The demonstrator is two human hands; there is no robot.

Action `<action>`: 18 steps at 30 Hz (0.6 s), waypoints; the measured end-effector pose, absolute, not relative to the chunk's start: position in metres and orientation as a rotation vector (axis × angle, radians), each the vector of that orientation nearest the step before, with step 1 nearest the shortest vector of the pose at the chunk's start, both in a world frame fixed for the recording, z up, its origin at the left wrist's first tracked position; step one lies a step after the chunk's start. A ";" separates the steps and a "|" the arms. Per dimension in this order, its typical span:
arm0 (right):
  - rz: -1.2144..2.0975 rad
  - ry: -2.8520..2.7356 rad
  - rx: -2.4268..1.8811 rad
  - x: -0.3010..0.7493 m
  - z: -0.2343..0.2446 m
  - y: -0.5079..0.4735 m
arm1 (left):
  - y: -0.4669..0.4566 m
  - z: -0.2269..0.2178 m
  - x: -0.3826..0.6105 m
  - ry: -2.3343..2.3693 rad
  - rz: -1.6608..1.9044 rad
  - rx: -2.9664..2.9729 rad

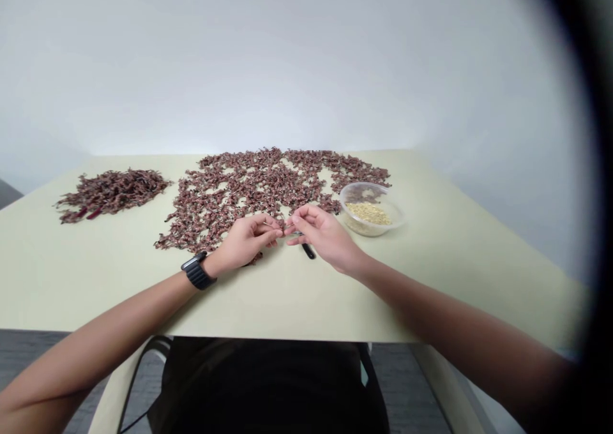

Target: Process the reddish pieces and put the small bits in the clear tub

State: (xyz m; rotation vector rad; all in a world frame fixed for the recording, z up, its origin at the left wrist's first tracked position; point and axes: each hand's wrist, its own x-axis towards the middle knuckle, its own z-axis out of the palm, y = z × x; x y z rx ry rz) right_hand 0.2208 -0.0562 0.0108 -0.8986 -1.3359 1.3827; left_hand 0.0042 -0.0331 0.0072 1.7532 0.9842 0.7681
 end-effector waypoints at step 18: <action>1.001 -1.688 -1.157 0.221 0.001 -0.060 | -0.042 0.010 0.011 0.853 0.792 1.684</action>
